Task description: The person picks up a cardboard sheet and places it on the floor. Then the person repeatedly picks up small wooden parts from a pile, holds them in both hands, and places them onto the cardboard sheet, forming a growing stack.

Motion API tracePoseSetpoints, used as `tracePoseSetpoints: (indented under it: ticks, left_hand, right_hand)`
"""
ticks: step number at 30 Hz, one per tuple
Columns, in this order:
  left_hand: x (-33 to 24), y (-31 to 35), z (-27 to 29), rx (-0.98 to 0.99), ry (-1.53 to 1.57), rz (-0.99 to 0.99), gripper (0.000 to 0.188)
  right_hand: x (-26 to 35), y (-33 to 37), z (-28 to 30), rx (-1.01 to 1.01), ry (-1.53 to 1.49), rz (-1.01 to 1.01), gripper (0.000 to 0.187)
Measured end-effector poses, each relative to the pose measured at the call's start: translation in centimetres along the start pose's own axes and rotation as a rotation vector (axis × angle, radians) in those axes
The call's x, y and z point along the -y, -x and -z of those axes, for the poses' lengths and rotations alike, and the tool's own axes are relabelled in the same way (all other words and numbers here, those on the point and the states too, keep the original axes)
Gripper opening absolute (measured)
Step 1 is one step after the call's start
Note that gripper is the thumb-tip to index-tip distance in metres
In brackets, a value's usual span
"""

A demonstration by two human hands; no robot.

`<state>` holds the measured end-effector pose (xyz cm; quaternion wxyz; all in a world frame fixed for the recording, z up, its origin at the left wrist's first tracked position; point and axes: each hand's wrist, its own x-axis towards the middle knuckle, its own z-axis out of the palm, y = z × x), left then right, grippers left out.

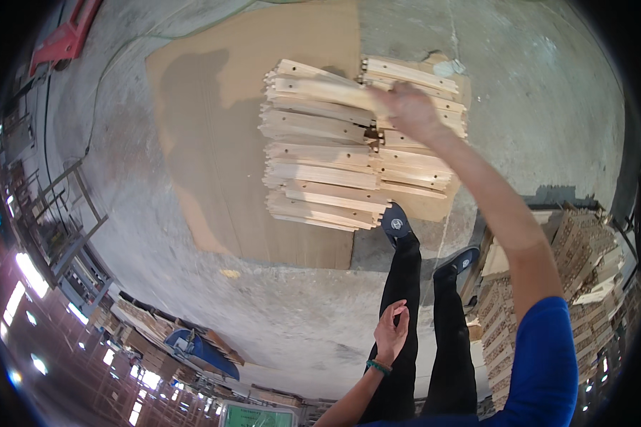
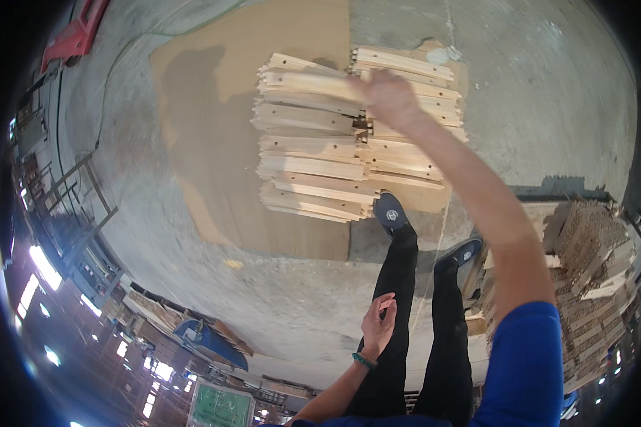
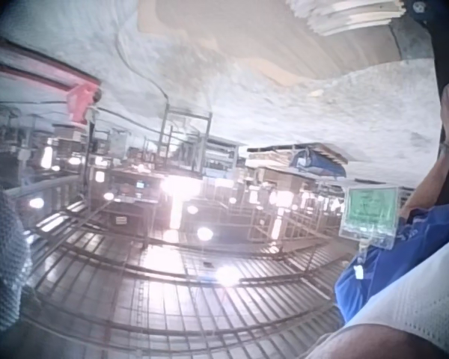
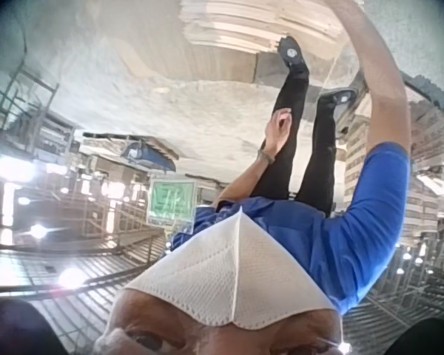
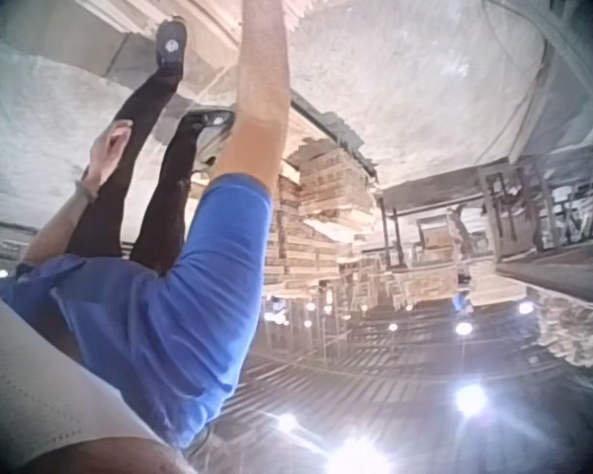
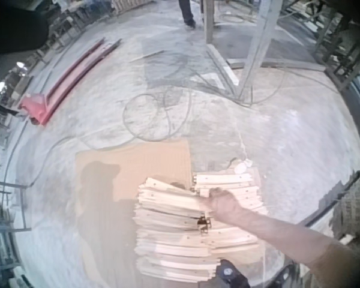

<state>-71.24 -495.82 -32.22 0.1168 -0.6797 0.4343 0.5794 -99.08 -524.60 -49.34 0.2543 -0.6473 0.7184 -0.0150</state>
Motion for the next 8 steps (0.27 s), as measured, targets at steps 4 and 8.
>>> tracePoseSetpoints:
  ticks: [4, 8]
  left_hand:
    - [1.0, 0.3, -1.2, -0.028, -0.017, -0.109, 0.010]
    - [1.3, 0.2, -1.8, 0.057, 0.057, 0.026, 0.017]
  right_hand:
    - [3.0, 1.2, -6.8, -0.129, 0.054, 0.049, 0.053]
    - [1.7, 4.2, -13.3, 0.016, -0.081, -0.162, 0.026]
